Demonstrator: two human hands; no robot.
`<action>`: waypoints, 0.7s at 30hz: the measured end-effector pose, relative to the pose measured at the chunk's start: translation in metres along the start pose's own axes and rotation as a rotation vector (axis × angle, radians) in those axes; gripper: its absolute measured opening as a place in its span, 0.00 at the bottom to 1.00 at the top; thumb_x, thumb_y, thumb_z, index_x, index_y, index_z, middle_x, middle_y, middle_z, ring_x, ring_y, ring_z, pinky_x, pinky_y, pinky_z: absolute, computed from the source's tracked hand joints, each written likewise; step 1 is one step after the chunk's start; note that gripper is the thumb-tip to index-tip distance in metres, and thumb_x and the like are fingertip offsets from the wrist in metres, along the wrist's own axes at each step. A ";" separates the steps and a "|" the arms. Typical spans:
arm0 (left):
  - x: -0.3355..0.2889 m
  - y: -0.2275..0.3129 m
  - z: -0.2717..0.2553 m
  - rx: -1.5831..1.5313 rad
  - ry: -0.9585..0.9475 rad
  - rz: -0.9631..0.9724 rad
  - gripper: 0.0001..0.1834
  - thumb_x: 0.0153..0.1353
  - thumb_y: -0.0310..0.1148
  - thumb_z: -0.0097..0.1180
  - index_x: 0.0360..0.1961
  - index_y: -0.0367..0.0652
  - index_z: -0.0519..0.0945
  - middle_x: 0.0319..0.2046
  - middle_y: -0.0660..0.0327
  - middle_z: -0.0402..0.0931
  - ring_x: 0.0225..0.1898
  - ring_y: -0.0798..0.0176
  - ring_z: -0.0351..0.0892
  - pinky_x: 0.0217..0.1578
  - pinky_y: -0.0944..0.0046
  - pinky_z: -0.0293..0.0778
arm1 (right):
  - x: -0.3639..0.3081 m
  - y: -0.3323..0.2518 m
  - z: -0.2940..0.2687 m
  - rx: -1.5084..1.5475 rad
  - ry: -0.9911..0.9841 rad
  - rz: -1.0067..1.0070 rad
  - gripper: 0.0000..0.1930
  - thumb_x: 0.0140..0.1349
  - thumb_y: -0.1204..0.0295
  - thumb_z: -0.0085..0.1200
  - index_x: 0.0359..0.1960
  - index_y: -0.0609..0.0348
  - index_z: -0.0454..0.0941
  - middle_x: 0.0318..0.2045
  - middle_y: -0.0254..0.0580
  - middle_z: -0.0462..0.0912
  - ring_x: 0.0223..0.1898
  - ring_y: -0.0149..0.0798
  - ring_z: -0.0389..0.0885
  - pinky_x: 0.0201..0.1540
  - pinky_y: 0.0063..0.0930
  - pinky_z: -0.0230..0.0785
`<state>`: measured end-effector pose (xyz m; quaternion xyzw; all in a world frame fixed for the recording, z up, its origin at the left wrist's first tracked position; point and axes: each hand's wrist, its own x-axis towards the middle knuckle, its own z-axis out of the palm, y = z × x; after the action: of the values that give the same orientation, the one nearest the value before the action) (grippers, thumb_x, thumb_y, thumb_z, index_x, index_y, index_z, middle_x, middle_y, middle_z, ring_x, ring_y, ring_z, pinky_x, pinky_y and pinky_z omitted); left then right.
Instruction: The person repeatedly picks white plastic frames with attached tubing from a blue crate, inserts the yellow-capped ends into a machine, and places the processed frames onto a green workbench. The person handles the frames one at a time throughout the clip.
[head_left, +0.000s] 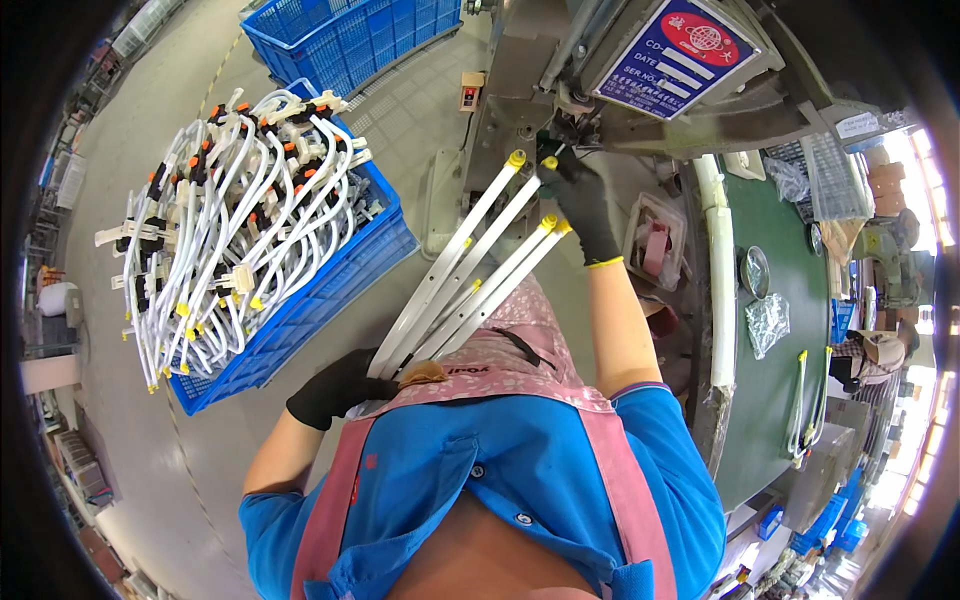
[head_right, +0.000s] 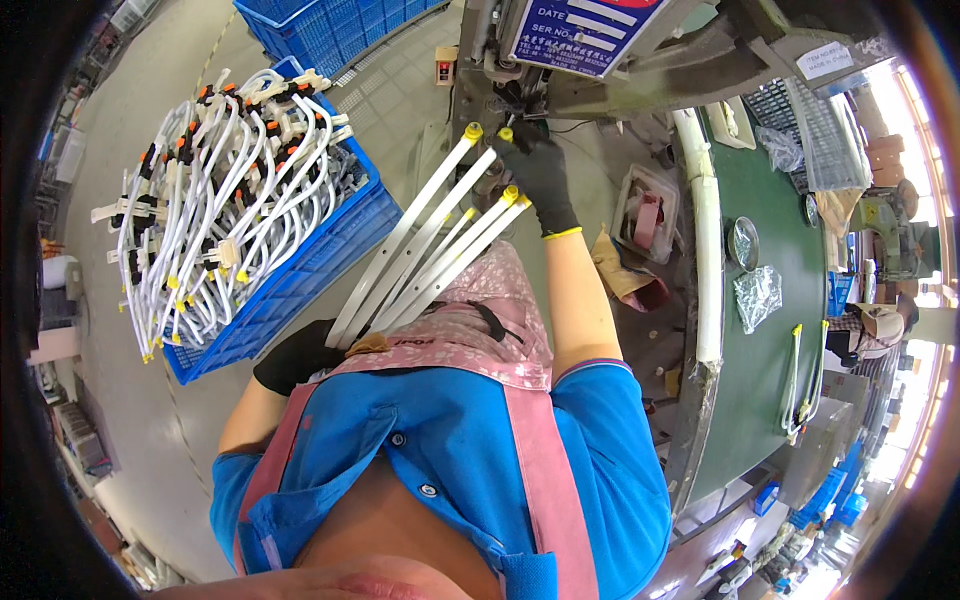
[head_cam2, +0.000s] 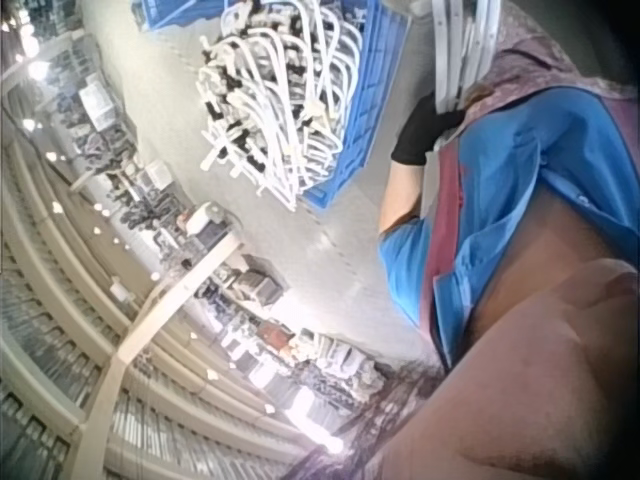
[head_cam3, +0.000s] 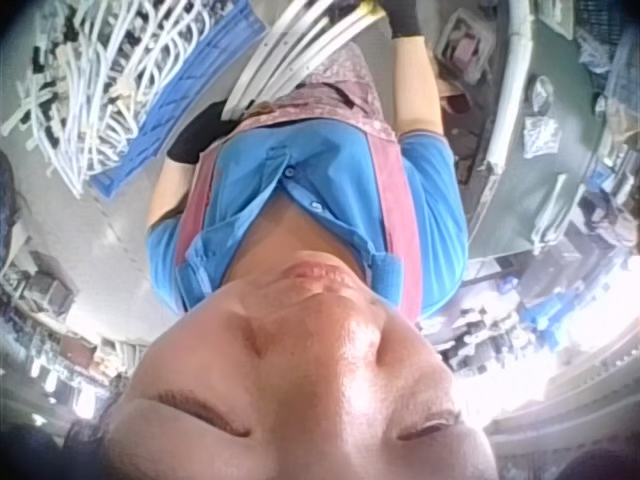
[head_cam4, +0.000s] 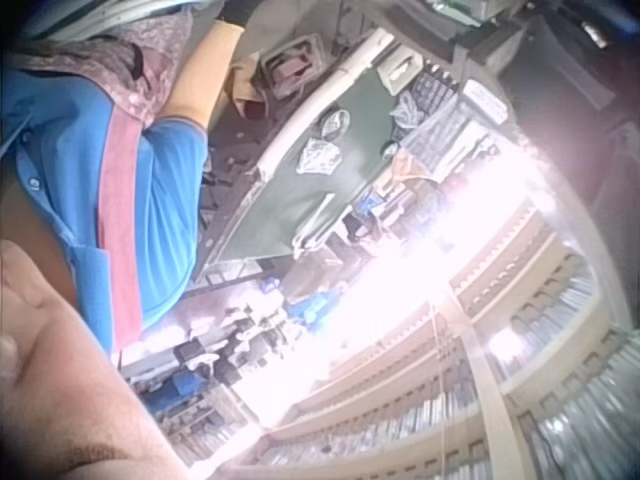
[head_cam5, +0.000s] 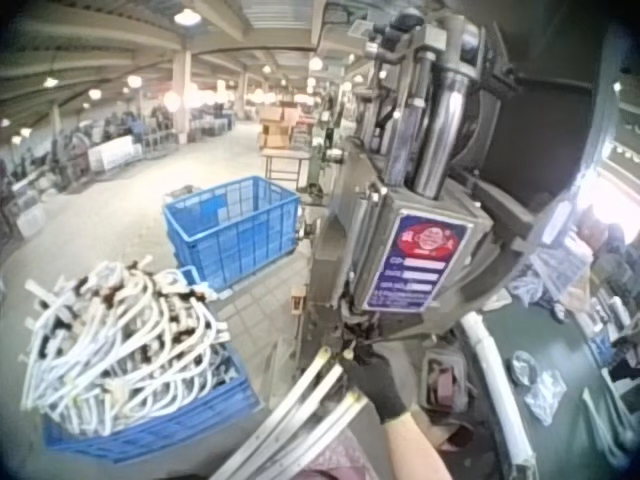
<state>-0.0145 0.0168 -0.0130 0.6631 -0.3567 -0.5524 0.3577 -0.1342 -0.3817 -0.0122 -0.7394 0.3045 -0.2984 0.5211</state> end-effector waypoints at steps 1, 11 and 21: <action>0.001 0.001 0.000 -0.028 -0.031 -0.037 0.30 0.50 0.40 0.67 0.53 0.36 0.75 0.45 0.51 0.80 0.44 0.60 0.78 0.48 0.63 0.71 | 0.000 0.002 0.002 -0.028 -0.009 0.096 0.19 0.57 0.69 0.61 0.49 0.67 0.78 0.38 0.41 0.84 0.39 0.29 0.80 0.44 0.23 0.72; 0.006 -0.005 0.000 -0.090 -0.074 -0.066 0.30 0.52 0.36 0.66 0.56 0.38 0.74 0.47 0.54 0.79 0.46 0.61 0.77 0.50 0.63 0.70 | -0.020 0.023 -0.019 0.049 -0.312 0.024 0.22 0.59 0.70 0.59 0.53 0.66 0.74 0.42 0.40 0.82 0.42 0.30 0.79 0.46 0.26 0.72; 0.006 -0.002 0.004 -0.130 -0.090 -0.008 0.22 0.59 0.31 0.58 0.56 0.40 0.75 0.51 0.56 0.77 0.51 0.62 0.76 0.55 0.63 0.68 | -0.029 0.044 -0.035 -0.100 -0.445 0.195 0.16 0.53 0.65 0.65 0.41 0.60 0.83 0.28 0.35 0.81 0.31 0.29 0.76 0.37 0.25 0.69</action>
<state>-0.0175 0.0123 -0.0181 0.6145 -0.3333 -0.6048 0.3814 -0.1854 -0.3917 -0.0477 -0.7788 0.2666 -0.0611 0.5645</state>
